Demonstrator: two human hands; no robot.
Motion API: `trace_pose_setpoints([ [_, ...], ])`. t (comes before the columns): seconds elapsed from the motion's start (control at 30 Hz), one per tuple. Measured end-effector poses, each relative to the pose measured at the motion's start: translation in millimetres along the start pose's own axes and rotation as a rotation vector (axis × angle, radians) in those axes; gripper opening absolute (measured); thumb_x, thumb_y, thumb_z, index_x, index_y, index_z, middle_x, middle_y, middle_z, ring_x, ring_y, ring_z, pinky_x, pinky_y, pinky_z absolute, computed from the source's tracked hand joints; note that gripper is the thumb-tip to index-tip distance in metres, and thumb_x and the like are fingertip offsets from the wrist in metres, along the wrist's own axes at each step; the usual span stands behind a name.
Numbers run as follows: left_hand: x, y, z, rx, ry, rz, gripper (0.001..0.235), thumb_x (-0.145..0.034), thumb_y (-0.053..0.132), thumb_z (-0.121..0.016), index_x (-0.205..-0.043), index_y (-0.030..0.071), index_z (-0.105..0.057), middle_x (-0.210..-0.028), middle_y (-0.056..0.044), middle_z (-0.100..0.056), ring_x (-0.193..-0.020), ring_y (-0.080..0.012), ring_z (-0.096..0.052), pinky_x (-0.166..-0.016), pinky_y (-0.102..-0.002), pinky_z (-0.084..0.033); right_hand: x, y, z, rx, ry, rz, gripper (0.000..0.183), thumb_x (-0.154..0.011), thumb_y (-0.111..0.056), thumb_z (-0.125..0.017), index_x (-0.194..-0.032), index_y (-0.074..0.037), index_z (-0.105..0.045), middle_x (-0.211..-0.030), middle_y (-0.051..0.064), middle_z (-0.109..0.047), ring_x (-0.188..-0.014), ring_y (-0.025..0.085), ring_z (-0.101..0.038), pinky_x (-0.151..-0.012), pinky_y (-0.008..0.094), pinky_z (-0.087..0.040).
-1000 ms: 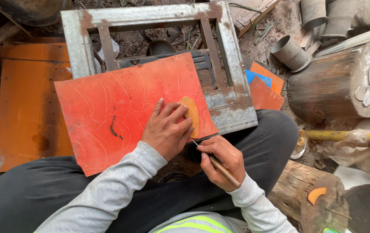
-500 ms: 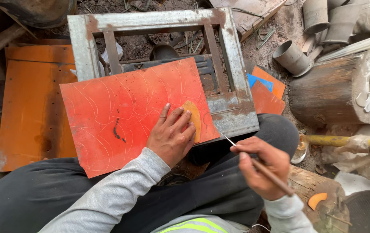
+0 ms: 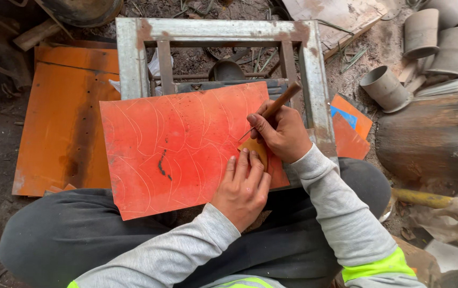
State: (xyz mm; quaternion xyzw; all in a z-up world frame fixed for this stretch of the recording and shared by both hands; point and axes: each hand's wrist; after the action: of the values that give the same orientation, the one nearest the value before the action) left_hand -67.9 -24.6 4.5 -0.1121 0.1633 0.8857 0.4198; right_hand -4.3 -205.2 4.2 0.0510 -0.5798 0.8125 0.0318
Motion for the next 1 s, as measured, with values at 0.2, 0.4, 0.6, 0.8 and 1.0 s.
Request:
trace_pose_setpoints([
  [0.2, -4, -2, 1, 0.053, 0.007, 0.015, 0.022, -0.087, 0.017, -0.059, -0.095, -0.002, -0.066, -0.124, -0.029, -0.062, -0.122, -0.0444, -0.061, -0.099, -0.054, -0.054, -9, 0, 1, -0.012, -0.113, -0.052, 0.022, -0.102, -0.02, -0.065, -0.087, -0.005, -0.06, -0.07, 0.0, -0.064, -0.064, 0.006, -0.06, -0.059, 0.024, -0.05],
  [0.4, -7, -4, 4, 0.063, 0.006, 0.016, 0.022, -0.087, 0.019, -0.06, -0.094, -0.001, -0.066, -0.123, -0.029, -0.063, -0.121, -0.0437, -0.062, -0.097, -0.054, -0.054, -11, -2, 2, -0.016, -0.136, -0.083, 0.022, -0.102, -0.02, -0.065, -0.086, -0.005, -0.061, -0.069, 0.0, -0.063, -0.064, 0.007, -0.059, -0.058, 0.024, -0.049],
  [0.6, -8, -7, 5, 0.048, -0.02, -0.006, 0.02, -0.087, 0.017, -0.061, -0.095, -0.001, -0.067, -0.123, -0.028, -0.063, -0.122, -0.0424, -0.062, -0.097, -0.053, -0.055, -11, -3, 3, -0.043, -0.147, -0.094, 0.023, -0.102, -0.02, -0.066, -0.085, -0.004, -0.06, -0.069, 0.0, -0.062, -0.063, 0.006, -0.056, -0.057, 0.024, -0.047],
  [0.8, -5, -4, 2, 0.015, -0.005, 0.01, 0.024, -0.086, 0.016, -0.06, -0.099, -0.001, -0.068, -0.122, -0.026, -0.064, -0.121, -0.041, -0.063, -0.097, -0.053, -0.054, -13, -8, 8, 0.227, -0.141, -0.015, 0.028, -0.099, -0.022, -0.07, -0.079, -0.002, -0.065, -0.064, 0.003, -0.061, -0.059, 0.01, -0.052, -0.051, 0.031, -0.042],
  [1.0, 3, -9, -4, 0.111, 0.062, 0.039, 0.027, -0.087, 0.016, -0.062, -0.109, 0.003, -0.07, -0.129, -0.022, -0.063, -0.124, -0.0376, -0.058, -0.1, -0.052, -0.046, 5, -38, 52, 0.705, 0.193, 0.257, 0.025, -0.102, -0.019, -0.071, -0.087, 0.0, -0.065, -0.062, 0.007, -0.062, -0.052, 0.016, -0.062, -0.049, 0.033, -0.046],
])
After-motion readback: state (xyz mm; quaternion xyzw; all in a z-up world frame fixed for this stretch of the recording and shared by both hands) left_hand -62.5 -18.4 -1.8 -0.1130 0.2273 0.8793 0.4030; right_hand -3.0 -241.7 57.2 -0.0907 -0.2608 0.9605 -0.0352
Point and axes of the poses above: each hand's wrist, its own x-axis away from the middle knuckle, its own z-axis out of the back of the hand, y = z × x
